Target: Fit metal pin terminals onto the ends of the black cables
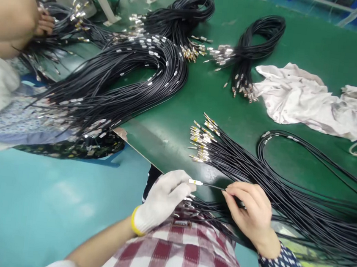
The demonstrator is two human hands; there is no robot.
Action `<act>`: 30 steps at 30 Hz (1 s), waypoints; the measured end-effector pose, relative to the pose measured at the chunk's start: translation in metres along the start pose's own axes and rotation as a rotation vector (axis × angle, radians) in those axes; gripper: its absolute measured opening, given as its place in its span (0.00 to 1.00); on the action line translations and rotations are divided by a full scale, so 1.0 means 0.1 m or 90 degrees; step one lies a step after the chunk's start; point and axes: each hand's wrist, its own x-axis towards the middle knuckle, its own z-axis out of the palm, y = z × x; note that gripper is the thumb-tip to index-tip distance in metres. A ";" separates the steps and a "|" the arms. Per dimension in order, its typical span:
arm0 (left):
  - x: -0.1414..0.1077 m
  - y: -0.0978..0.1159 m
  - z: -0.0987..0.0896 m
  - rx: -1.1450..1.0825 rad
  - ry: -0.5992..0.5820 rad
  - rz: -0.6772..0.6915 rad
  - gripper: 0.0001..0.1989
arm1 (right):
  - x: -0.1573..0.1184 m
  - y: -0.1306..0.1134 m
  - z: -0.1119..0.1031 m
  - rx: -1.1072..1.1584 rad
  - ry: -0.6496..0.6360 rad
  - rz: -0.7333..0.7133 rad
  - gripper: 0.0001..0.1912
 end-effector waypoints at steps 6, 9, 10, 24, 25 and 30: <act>0.09 0.12 -0.02 -0.039 -0.044 -0.082 0.13 | 0.11 -0.18 0.03 0.110 -0.120 0.066 0.05; 0.09 0.11 -0.05 0.002 -0.030 -0.009 0.15 | 0.32 -0.31 0.13 0.181 -0.262 0.167 0.09; 0.09 0.10 -0.05 0.017 -0.022 0.020 0.15 | 0.38 -0.34 0.18 0.197 -0.300 0.188 0.09; 0.16 0.04 -0.12 -0.036 -0.072 0.012 0.12 | 0.45 -0.39 0.32 0.352 -0.349 0.290 0.14; 0.17 0.03 -0.13 -0.030 -0.086 0.023 0.13 | 0.45 -0.39 0.33 0.379 -0.370 0.307 0.15; 0.21 0.00 -0.16 -0.025 -0.140 0.055 0.14 | 0.41 -0.38 0.41 0.457 -0.350 0.382 0.16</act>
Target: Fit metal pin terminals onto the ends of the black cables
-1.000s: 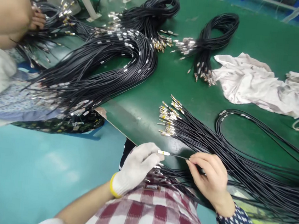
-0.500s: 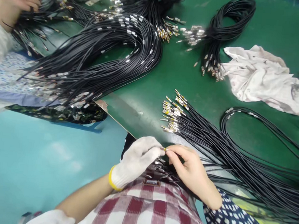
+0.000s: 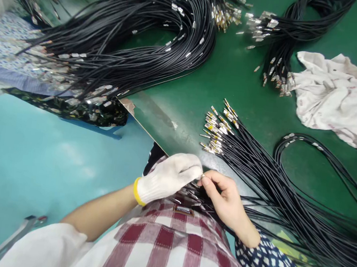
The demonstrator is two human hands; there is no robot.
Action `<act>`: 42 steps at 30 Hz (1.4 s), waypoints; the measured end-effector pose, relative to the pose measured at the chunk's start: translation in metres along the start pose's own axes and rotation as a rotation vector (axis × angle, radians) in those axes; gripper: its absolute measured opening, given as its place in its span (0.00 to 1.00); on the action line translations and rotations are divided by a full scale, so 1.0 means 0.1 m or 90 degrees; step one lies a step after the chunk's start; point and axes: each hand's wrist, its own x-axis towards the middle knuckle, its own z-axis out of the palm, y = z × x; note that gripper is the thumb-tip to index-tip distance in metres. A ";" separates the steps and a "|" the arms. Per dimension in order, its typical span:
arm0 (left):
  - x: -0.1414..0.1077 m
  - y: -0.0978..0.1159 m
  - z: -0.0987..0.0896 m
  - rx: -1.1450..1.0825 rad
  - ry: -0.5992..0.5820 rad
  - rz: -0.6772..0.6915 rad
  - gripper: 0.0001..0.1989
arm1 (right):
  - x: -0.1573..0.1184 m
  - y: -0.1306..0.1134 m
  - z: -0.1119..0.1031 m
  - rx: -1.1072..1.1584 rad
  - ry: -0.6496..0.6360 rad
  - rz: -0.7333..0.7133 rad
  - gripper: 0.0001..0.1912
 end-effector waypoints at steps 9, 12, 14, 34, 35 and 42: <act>0.08 0.06 -0.11 -0.128 -0.112 -0.031 0.14 | -0.01 -0.03 0.05 0.047 0.050 0.043 0.21; 0.10 0.06 -0.13 -0.180 -0.130 -0.033 0.14 | -0.03 0.00 0.04 0.080 0.027 0.050 0.21; 0.11 0.08 -0.13 -0.203 -0.135 -0.037 0.14 | -0.04 0.02 0.04 0.123 0.002 0.052 0.20; 0.13 0.08 -0.12 -0.233 -0.154 -0.055 0.14 | -0.03 0.02 0.08 0.094 0.060 0.044 0.23; 0.14 0.08 -0.12 -0.240 -0.156 -0.059 0.14 | -0.02 0.02 0.08 0.096 0.060 0.045 0.23; 0.14 0.05 -0.11 -0.251 -0.157 -0.048 0.15 | 0.00 0.01 0.09 0.127 0.070 0.036 0.22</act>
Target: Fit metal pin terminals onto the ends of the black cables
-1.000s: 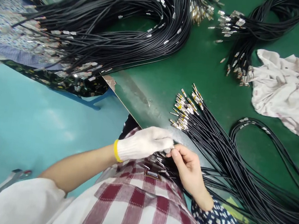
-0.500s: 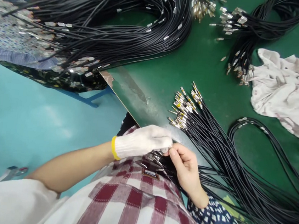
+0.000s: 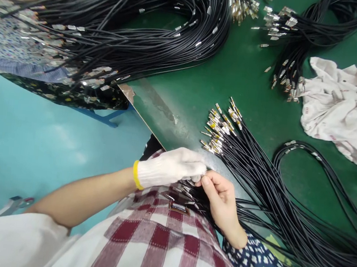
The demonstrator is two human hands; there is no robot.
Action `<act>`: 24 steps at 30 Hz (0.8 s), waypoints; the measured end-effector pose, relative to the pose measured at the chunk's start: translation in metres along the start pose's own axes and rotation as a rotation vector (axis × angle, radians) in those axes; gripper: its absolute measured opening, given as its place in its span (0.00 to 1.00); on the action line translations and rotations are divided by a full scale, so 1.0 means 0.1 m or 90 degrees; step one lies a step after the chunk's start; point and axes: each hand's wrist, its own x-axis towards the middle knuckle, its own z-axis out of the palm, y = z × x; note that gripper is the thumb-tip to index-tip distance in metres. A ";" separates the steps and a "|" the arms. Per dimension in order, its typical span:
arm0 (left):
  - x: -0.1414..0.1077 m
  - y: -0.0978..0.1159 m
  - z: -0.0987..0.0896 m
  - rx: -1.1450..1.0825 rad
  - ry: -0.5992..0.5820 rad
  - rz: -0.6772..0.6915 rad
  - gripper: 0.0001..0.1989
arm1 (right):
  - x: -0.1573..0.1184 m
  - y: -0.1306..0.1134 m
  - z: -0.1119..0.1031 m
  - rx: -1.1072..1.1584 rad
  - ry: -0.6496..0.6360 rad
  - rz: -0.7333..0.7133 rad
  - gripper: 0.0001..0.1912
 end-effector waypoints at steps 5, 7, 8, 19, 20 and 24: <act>0.02 -0.01 -0.02 0.013 -0.022 -0.012 0.15 | 0.00 0.02 0.00 0.006 0.001 -0.002 0.21; 0.02 -0.01 -0.03 0.024 -0.023 -0.016 0.15 | 0.01 0.04 -0.01 -0.003 0.001 -0.002 0.21; 0.02 0.00 -0.03 0.026 -0.022 -0.015 0.15 | 0.01 0.05 -0.01 -0.009 -0.002 -0.005 0.21; -0.07 -0.18 0.11 0.674 0.198 0.204 0.11 | -0.09 0.00 -0.27 -0.470 -0.047 -0.299 0.14; -0.08 -0.25 0.16 0.745 0.141 0.243 0.11 | -0.06 0.01 -0.35 -0.480 0.029 -0.295 0.11; -0.09 -0.42 0.25 0.852 0.037 0.304 0.13 | 0.08 0.08 -0.59 -0.692 0.219 -0.245 0.06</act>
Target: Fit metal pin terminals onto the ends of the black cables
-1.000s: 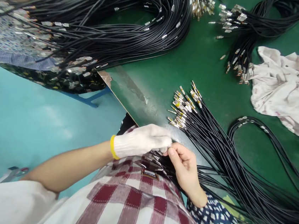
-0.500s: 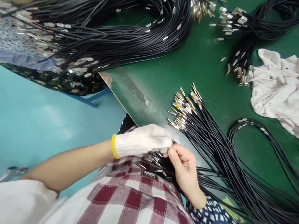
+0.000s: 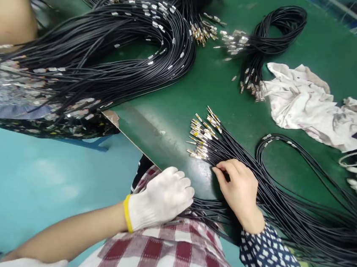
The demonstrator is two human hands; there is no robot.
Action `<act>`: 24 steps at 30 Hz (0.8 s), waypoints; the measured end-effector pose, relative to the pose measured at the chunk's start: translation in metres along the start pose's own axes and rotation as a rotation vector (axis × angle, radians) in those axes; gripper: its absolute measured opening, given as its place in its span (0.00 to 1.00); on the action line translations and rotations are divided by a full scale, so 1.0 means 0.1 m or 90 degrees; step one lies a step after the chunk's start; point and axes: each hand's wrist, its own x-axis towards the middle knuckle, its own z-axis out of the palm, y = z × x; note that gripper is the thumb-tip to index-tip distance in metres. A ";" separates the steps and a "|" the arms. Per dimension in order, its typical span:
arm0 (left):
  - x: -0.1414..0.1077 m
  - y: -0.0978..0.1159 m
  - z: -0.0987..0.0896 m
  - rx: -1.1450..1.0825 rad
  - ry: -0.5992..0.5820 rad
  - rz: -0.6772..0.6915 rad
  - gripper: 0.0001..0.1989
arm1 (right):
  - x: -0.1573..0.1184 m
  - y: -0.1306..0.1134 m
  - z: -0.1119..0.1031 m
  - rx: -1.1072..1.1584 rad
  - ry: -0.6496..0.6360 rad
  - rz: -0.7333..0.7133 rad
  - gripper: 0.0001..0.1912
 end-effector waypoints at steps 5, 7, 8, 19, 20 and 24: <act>0.01 -0.02 -0.18 -0.215 0.120 -0.233 0.09 | -0.07 0.02 -0.06 0.124 -0.016 -0.008 0.05; 0.02 -0.03 -0.26 -0.319 0.141 -0.340 0.08 | -0.15 -0.02 -0.10 0.205 -0.057 -0.007 0.05; 0.03 -0.03 -0.28 -0.359 0.135 -0.362 0.09 | -0.18 -0.03 -0.12 0.234 -0.079 -0.006 0.06; 0.08 -0.08 -0.28 -0.465 0.060 -0.345 0.14 | -0.04 -0.36 -0.03 0.445 -0.320 0.055 0.15; 0.09 -0.08 -0.29 -0.484 0.058 -0.348 0.14 | -0.03 -0.37 -0.02 0.467 -0.332 0.073 0.16; 0.11 -0.09 -0.32 -0.568 0.052 -0.331 0.14 | -0.04 -0.41 0.01 0.490 -0.318 0.102 0.16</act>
